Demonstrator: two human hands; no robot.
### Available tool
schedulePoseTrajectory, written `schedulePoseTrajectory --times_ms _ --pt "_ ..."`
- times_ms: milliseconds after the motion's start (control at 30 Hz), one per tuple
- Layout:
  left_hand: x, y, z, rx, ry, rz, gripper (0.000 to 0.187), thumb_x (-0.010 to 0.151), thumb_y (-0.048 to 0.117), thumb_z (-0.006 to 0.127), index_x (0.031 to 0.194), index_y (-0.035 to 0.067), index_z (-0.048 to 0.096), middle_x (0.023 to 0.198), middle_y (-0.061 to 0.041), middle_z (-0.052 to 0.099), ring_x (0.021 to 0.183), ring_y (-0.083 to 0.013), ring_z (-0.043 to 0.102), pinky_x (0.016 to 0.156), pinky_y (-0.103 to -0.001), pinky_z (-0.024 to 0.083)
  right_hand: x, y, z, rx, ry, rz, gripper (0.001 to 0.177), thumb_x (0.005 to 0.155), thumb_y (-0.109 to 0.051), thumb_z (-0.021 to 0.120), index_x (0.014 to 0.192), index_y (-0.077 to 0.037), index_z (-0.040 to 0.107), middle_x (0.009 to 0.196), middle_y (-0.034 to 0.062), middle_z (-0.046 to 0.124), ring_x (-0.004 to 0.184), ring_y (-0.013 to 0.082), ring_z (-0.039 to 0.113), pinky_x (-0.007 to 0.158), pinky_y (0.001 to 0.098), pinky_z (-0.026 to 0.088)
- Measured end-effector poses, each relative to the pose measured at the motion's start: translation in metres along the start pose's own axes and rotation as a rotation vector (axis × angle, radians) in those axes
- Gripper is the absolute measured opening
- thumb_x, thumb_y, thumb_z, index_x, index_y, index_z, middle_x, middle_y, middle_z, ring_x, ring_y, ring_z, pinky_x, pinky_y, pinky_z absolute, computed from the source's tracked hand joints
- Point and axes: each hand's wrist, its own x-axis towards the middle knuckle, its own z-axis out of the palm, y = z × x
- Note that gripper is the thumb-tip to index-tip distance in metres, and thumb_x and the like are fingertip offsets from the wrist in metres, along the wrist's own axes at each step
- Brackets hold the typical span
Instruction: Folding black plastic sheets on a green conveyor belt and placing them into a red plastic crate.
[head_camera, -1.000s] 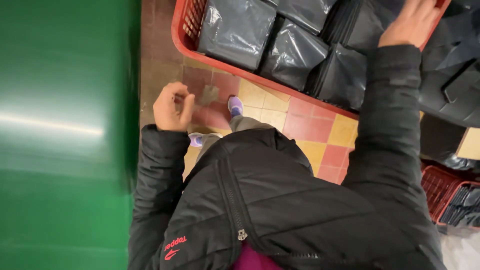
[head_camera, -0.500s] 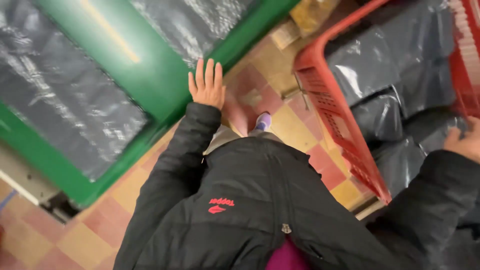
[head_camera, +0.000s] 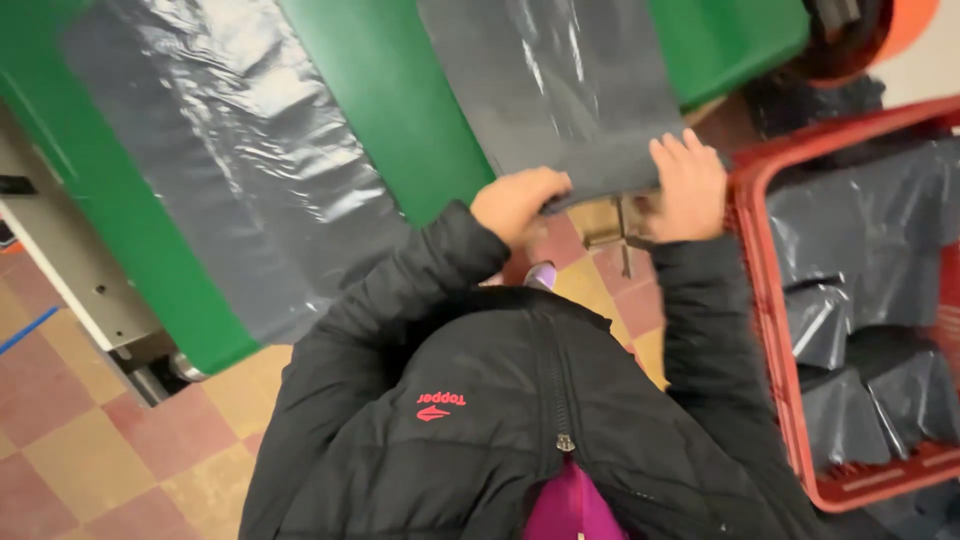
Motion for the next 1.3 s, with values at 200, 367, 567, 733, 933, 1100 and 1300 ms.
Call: schedulePoseTrajectory --times_ms 200,367,567,733,933,1100,1300 --pt "-0.025 0.004 -0.066 -0.562 -0.033 -0.184 0.033 0.089 0.000 0.059 0.121 0.006 0.062 0.107 -0.011 0.069 0.101 -0.0264 0.069 0.091 -0.034 0.054 0.038 0.018 -0.044 0.289 -0.283 0.291 0.016 0.093 -0.014 0.075 0.108 -0.008 0.076 0.101 0.0121 0.074 0.094 0.0294 0.072 0.083 0.0365 0.055" --pt "0.005 -0.085 -0.084 -0.987 0.316 -0.296 0.015 0.101 0.007 0.062 0.114 0.003 0.057 0.098 0.003 0.056 0.094 -0.0068 0.054 0.084 -0.028 0.048 0.137 0.044 -0.030 0.376 -0.207 0.069 0.015 0.104 -0.013 0.076 0.111 -0.001 0.073 0.103 0.0139 0.073 0.093 0.0247 0.073 0.085 0.0305 0.056" --pt "0.048 -0.235 -0.096 -0.861 0.561 -0.401 0.029 0.104 0.027 0.063 0.117 0.001 0.062 0.104 -0.002 0.070 0.094 -0.0111 0.062 0.087 -0.031 0.051 0.289 0.110 0.116 0.417 -0.131 -0.125 0.016 0.096 -0.010 0.074 0.107 0.001 0.074 0.099 0.0150 0.074 0.092 0.0290 0.074 0.082 0.0364 0.057" --pt "0.034 -0.320 -0.038 -0.102 0.676 -0.674 0.034 0.094 0.034 0.074 0.096 0.002 0.062 0.079 -0.014 0.069 0.070 -0.0288 0.067 0.067 -0.040 0.054 0.327 0.125 0.206 0.396 -0.192 -0.081 0.015 0.092 -0.014 0.075 0.103 -0.003 0.074 0.097 0.0150 0.073 0.088 0.0333 0.070 0.078 0.0412 0.056" --pt "0.039 -0.289 -0.044 0.058 0.673 -0.803 0.026 0.099 0.031 0.065 0.101 0.005 0.058 0.083 -0.020 0.070 0.078 -0.0428 0.067 0.068 -0.050 0.051 0.325 0.144 0.241 0.286 -0.248 -0.154 0.012 0.092 -0.016 0.077 0.098 -0.007 0.072 0.104 0.0119 0.065 0.101 0.0354 0.060 0.087 0.0459 0.051" --pt "0.041 -0.291 -0.044 0.158 0.604 -0.869 0.024 0.104 0.029 0.060 0.109 0.006 0.054 0.086 -0.022 0.069 0.082 -0.0471 0.066 0.071 -0.056 0.050 0.333 0.136 0.235 0.261 -0.266 -0.243 0.010 0.090 -0.012 0.074 0.094 -0.007 0.067 0.111 0.0084 0.062 0.112 0.0326 0.057 0.096 0.0442 0.049" --pt "0.071 -0.211 -0.082 0.566 0.534 -0.742 0.033 0.095 0.025 0.071 0.116 0.004 0.057 0.103 -0.016 0.068 0.089 -0.0394 0.066 0.071 -0.052 0.053 0.359 0.129 0.261 0.144 -0.467 -0.124 0.052 0.074 -0.035 0.089 0.109 -0.006 0.065 0.101 0.0130 0.067 0.096 0.0372 0.061 0.084 0.0491 0.045"
